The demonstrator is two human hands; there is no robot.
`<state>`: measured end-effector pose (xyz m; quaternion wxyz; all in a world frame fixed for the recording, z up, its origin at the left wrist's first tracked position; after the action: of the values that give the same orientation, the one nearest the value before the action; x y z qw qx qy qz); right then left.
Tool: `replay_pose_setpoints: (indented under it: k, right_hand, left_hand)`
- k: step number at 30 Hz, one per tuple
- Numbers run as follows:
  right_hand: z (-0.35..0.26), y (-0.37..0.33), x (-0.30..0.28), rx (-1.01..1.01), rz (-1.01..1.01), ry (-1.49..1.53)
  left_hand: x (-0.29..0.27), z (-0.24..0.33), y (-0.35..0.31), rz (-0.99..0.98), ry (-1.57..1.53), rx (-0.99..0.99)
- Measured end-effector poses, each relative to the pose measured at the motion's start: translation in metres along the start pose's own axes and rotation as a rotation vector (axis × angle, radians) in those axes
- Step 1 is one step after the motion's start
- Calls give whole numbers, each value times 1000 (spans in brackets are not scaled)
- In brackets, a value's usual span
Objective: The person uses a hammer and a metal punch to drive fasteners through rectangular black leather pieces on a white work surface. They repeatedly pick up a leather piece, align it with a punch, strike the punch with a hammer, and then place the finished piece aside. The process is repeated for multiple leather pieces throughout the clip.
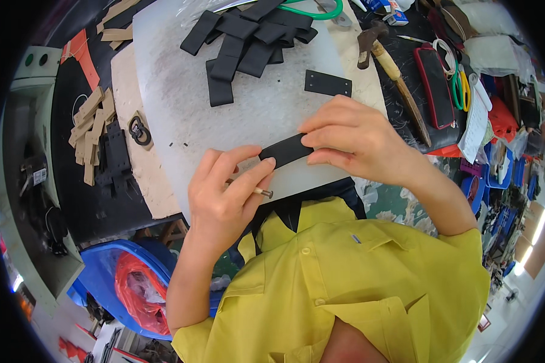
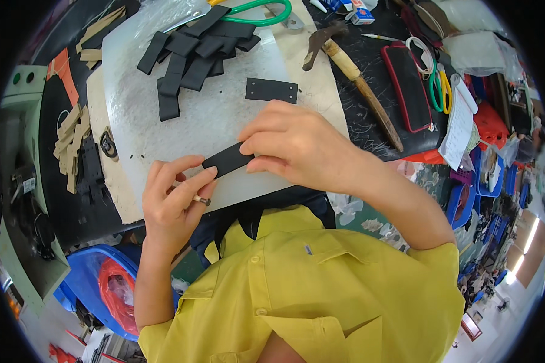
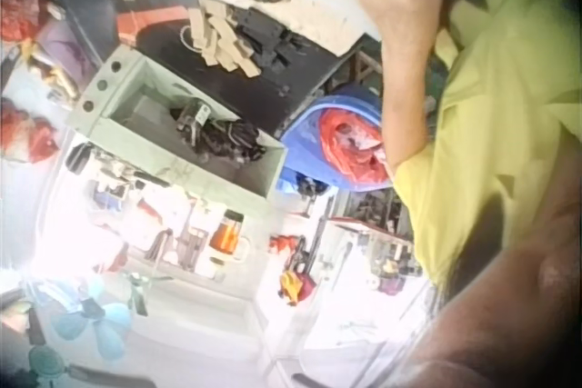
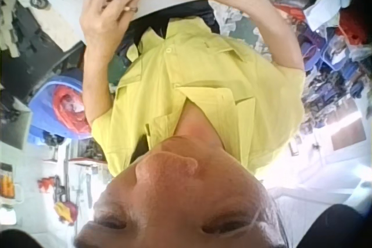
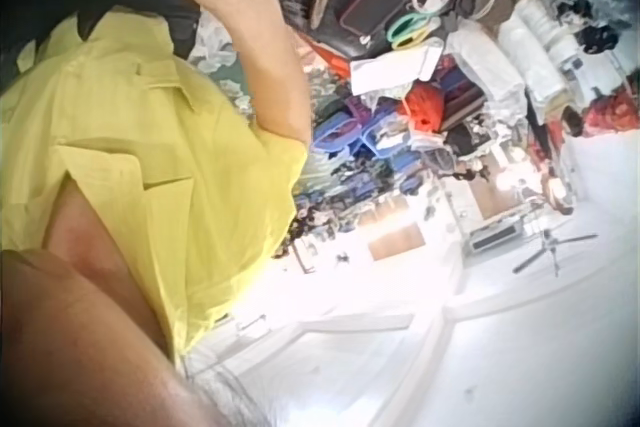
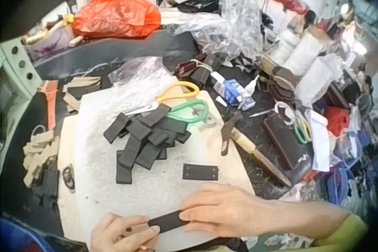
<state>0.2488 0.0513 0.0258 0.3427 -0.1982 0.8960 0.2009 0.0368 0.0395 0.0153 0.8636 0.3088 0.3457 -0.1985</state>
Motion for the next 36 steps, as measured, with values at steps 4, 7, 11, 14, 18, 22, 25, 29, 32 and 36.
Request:
replay_pose_setpoints:
  k: [4, 7, 11, 14, 18, 22, 25, 29, 32, 36]
  right_hand:
    - [-3, -5, 7, 20, 29, -3]
    - [-6, -6, 9, 3, 18, -48]
    - [-9, -9, 12, -10, 8, -115]
    - [-12, -11, 13, -5, -4, -130]
    - [-16, -19, 16, 35, 34, -146]
    - [-12, -13, 0, 62, 201, -119]
    - [9, -10, -22, 117, 508, -456]
    - [30, -16, -12, 371, 450, -382]
    - [27, -11, -24, 518, 423, -87]
    - [11, -5, -21, 591, 228, 462]
  left_hand:
    - [-7, -4, 6, -84, -47, -7]
    - [-9, -2, 8, -102, 20, 50]
    - [-5, 0, 4, -83, 69, 77]
    - [-3, -1, 2, -60, 52, 61]
    - [0, -1, 3, -37, 41, 90]
    - [1, -2, 3, -17, 22, 106]
    - [0, -3, 1, -18, 18, 94]
    - [-1, -1, 3, -12, -13, 77]
    - [-1, -1, 4, 2, -11, 68]
    - [-2, -2, 5, -14, -10, 73]
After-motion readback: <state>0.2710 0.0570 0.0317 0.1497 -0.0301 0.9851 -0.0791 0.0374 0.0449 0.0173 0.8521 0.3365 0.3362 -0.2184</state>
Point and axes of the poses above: each hand's wrist, its own y-axis towards the middle knuckle, its own x-axis out of the palm, z = x × y, the point moved 4 cm from there along y, towards the middle knuckle, and after that the axes turned 5 degrees about x, right-handed, at the moved point
